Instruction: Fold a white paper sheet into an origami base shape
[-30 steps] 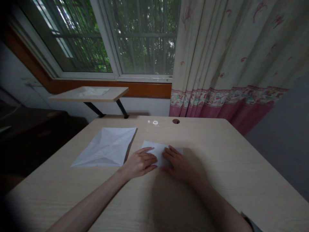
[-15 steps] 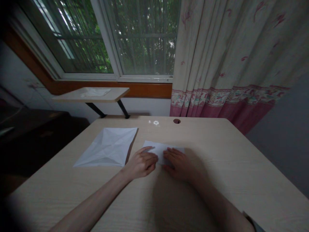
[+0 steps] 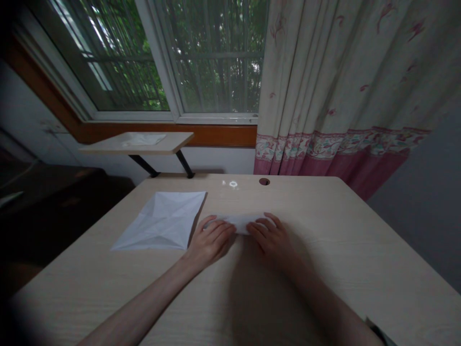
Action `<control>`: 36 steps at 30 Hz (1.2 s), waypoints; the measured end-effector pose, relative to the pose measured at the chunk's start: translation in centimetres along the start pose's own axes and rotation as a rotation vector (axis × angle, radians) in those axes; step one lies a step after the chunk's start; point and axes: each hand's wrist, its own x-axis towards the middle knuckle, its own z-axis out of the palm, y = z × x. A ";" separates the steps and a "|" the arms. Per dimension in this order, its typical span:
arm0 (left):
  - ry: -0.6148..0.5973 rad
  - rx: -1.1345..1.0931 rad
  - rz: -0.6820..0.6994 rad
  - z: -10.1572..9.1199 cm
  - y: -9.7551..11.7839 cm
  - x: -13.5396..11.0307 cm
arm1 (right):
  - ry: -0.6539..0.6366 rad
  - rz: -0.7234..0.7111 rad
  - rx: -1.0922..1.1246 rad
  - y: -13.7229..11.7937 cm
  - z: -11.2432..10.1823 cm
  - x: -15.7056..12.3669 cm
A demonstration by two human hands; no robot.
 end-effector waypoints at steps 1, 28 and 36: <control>0.018 0.015 -0.015 -0.1 0.1 0.0 | 0.034 0.011 -0.029 0.0 -0.1 0.0; 0.244 -0.039 -0.067 -1.0 1.1 0.3 | 0.266 0.079 -0.101 -1.6 -2.0 0.8; 0.225 -0.111 -0.089 -0.8 0.9 0.3 | 0.249 0.081 -0.021 -1.2 -1.7 0.7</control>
